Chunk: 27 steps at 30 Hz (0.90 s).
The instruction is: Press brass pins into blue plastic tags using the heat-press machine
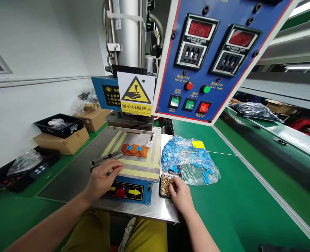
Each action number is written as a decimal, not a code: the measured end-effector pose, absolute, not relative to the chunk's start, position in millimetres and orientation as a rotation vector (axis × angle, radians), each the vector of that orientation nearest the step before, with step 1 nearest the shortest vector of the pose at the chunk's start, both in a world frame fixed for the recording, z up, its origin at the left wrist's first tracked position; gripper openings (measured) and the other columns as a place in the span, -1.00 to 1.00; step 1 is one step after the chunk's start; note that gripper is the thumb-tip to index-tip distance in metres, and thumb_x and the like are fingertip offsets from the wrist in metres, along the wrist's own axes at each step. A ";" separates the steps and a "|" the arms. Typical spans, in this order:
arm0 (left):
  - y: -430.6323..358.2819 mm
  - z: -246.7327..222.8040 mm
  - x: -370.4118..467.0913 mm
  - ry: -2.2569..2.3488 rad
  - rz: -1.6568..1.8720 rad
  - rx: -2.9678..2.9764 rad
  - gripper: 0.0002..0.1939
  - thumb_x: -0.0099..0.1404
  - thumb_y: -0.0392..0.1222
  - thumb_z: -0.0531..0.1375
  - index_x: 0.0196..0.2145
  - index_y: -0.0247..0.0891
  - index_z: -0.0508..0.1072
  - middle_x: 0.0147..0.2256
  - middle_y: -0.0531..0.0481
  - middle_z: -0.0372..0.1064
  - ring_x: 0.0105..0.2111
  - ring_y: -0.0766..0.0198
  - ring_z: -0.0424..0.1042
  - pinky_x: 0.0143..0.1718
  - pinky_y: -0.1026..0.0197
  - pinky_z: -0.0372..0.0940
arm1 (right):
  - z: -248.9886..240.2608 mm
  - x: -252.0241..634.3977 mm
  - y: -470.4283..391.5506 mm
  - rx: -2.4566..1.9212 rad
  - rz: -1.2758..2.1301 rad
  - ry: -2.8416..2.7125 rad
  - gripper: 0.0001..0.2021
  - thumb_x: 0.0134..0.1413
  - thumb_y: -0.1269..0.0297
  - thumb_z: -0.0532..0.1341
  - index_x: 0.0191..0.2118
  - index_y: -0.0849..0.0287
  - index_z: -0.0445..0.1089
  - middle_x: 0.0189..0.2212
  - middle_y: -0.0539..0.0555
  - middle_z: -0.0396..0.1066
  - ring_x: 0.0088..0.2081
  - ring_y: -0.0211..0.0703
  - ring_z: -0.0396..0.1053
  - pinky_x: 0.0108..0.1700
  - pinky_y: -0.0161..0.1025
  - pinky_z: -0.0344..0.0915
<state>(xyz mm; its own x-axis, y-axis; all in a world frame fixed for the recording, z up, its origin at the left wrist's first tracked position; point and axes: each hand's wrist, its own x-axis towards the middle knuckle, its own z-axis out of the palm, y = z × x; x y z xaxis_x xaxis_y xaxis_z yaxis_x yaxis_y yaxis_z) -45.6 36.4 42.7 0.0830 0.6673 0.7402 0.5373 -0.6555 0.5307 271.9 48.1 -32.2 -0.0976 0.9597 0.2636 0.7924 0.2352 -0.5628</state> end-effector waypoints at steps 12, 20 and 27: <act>138.5 63.8 -61.2 1.597 0.890 2.423 -0.85 0.23 -0.35 0.10 -0.36 -0.23 0.48 -0.35 -0.07 0.47 -0.37 0.17 0.45 -0.34 0.20 0.33 | -37.3 277.2 53.1 -1.558 0.387 -1.788 -0.84 0.06 0.21 0.05 -0.42 0.12 0.31 -0.57 -0.02 0.31 -0.53 -0.21 0.23 -0.42 -0.27 0.17; 147.1 57.7 -56.7 1.626 0.801 2.480 -0.80 0.28 -0.33 0.09 -0.35 -0.23 0.51 -0.31 -0.09 0.48 -0.29 0.12 0.46 -0.23 0.14 0.34 | -37.4 277.1 54.2 -1.523 0.408 -1.755 -0.83 0.06 0.20 0.08 -0.44 0.12 0.32 -0.55 -0.01 0.34 -0.52 -0.21 0.25 -0.42 -0.27 0.17; 143.2 56.0 -57.4 1.616 0.784 2.483 -0.73 0.30 -0.33 0.05 -0.28 -0.23 0.57 -0.25 -0.12 0.49 -0.23 0.10 0.47 -0.16 0.12 0.38 | -34.1 279.0 51.0 -1.477 0.508 -1.633 -0.80 0.04 0.15 0.14 -0.43 0.14 0.39 -0.52 0.03 0.38 -0.48 -0.18 0.27 -0.38 -0.24 0.20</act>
